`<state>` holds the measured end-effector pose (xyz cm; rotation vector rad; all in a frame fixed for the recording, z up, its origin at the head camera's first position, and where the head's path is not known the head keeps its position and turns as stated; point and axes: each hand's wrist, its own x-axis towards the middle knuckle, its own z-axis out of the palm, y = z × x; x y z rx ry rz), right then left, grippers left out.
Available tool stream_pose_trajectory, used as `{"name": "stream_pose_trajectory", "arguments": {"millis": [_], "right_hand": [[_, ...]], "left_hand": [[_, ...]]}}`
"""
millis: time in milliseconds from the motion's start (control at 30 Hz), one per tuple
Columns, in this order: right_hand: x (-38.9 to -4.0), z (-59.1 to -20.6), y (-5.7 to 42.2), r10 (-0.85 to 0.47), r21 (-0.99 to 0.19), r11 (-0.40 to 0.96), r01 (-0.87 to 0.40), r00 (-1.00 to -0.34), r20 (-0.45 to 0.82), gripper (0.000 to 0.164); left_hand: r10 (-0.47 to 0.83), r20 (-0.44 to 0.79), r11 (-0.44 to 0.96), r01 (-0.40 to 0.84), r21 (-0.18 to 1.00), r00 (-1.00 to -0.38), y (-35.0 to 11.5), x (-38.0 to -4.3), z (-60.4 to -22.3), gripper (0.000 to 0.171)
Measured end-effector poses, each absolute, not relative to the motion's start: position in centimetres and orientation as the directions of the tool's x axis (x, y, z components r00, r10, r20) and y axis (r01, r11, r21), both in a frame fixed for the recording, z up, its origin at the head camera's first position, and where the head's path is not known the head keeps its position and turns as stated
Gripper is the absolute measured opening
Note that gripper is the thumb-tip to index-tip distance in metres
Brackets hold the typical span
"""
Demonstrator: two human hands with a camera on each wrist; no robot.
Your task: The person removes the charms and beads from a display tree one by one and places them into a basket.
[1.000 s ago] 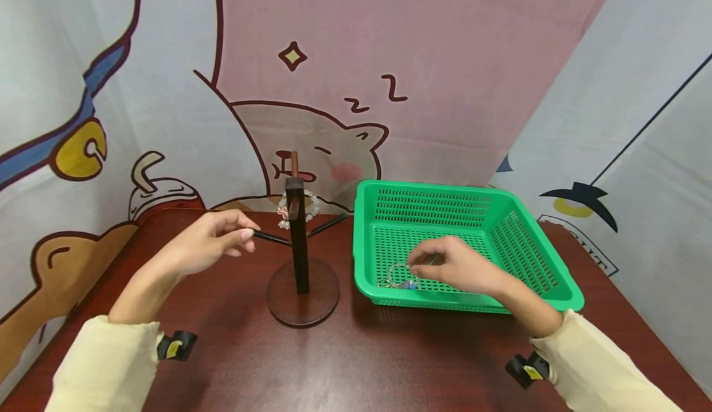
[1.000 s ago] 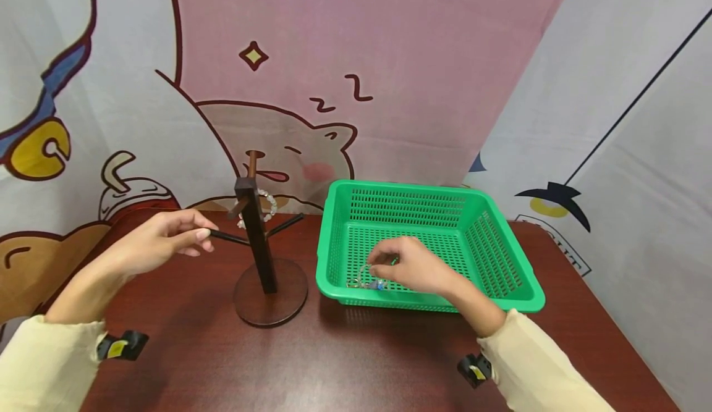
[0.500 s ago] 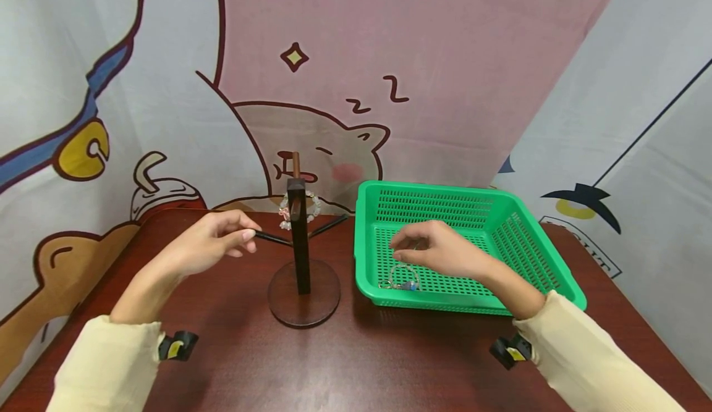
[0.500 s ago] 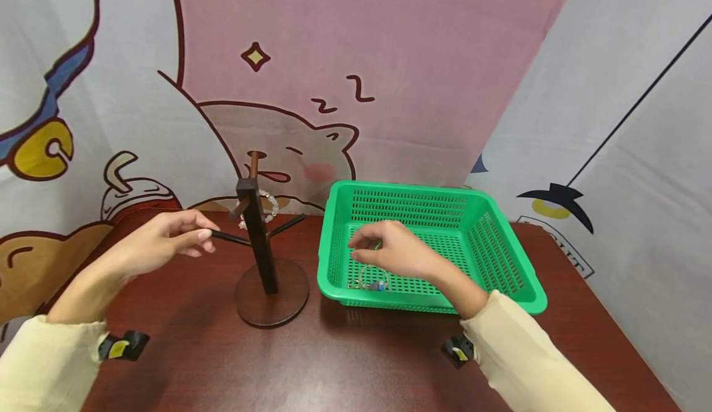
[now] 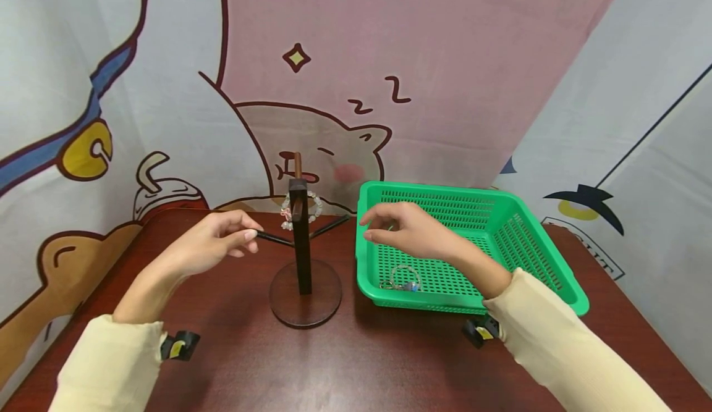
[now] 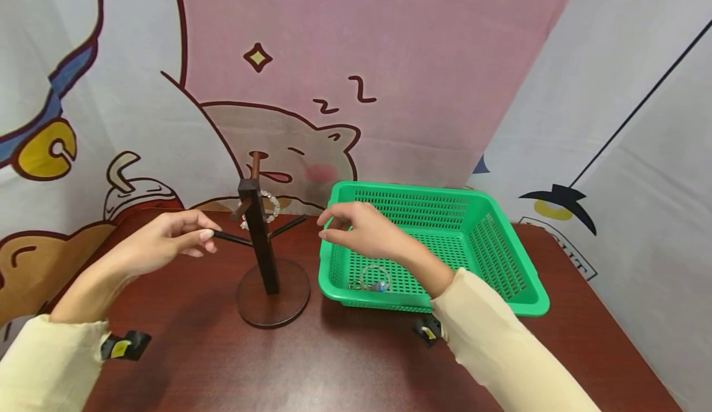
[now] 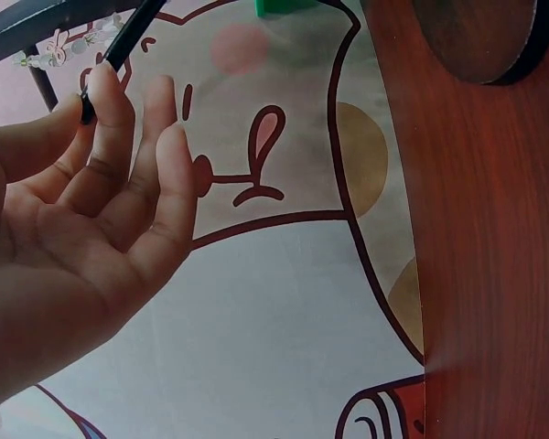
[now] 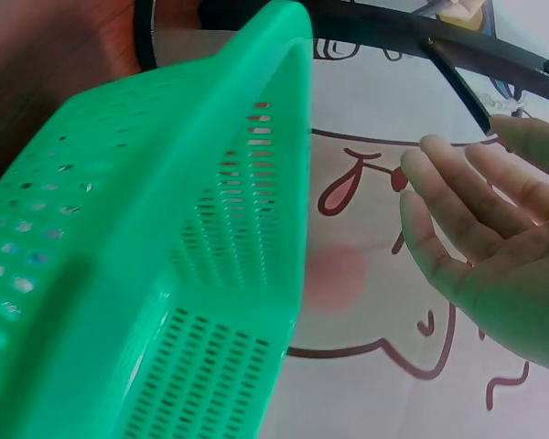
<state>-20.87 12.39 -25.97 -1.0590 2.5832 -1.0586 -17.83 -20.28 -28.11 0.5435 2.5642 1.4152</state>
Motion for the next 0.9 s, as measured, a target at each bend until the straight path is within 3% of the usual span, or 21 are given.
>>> {"name": "stream_pose_trajectory", "arguments": {"millis": [900], "right_hand": [[-21.8,-26.5,9.3,-0.656,-0.677,0.442,-0.589,-0.727,0.204,0.011]], "left_hand": [[0.368,0.045,0.520,0.246,0.818,-0.929,-20.0,-17.7,-27.9,0.019]]}}
